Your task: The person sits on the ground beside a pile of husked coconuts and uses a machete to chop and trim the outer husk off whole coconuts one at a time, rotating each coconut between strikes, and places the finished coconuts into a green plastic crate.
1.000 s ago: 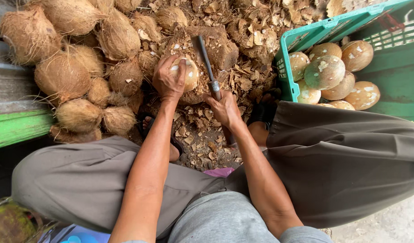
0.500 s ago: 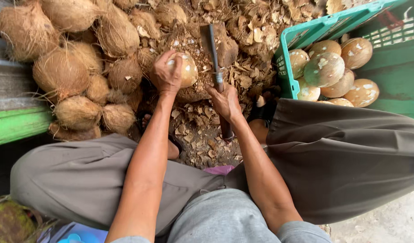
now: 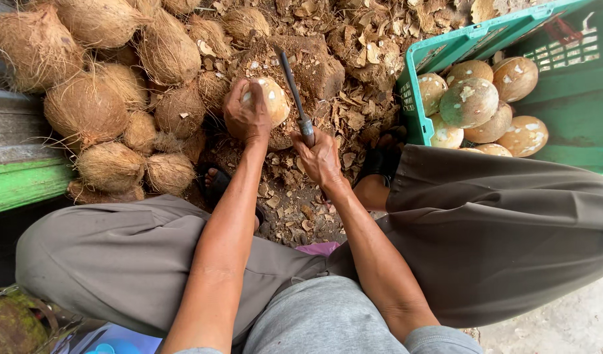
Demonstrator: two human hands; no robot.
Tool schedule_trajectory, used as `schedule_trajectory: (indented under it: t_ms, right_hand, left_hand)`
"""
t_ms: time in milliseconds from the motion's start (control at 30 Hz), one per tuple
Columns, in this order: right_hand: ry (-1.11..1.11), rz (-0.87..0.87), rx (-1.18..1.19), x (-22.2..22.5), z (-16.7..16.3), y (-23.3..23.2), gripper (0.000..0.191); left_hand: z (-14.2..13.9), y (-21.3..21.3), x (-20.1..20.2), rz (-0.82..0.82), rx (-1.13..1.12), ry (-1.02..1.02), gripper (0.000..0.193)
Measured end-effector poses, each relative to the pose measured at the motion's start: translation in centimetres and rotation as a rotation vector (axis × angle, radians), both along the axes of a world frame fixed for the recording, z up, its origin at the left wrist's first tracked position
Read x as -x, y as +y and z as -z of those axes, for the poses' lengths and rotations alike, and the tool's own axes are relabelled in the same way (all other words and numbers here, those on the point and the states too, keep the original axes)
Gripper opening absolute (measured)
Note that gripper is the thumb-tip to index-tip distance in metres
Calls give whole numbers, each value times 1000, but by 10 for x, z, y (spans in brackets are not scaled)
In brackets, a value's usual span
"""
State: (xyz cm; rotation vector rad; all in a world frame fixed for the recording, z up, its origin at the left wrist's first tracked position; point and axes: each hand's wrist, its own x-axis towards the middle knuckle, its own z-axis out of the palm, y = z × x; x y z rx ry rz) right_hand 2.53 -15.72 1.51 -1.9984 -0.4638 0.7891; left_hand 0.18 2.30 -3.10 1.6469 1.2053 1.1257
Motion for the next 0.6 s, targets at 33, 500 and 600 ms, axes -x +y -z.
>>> schedule_trajectory:
  t_ms: [33, 500, 600]
  right_hand:
    - [-81, 0, -38, 0, 0, 0, 43]
    - [117, -3, 24, -19, 2, -9, 36]
    - [15, 95, -223, -11, -1, -2, 32]
  left_hand:
    - [-2, -1, 1, -13, 70, 119, 32]
    - [8, -2, 14, 99, -50, 299, 38]
    - [7, -6, 11, 36, 8, -7, 51]
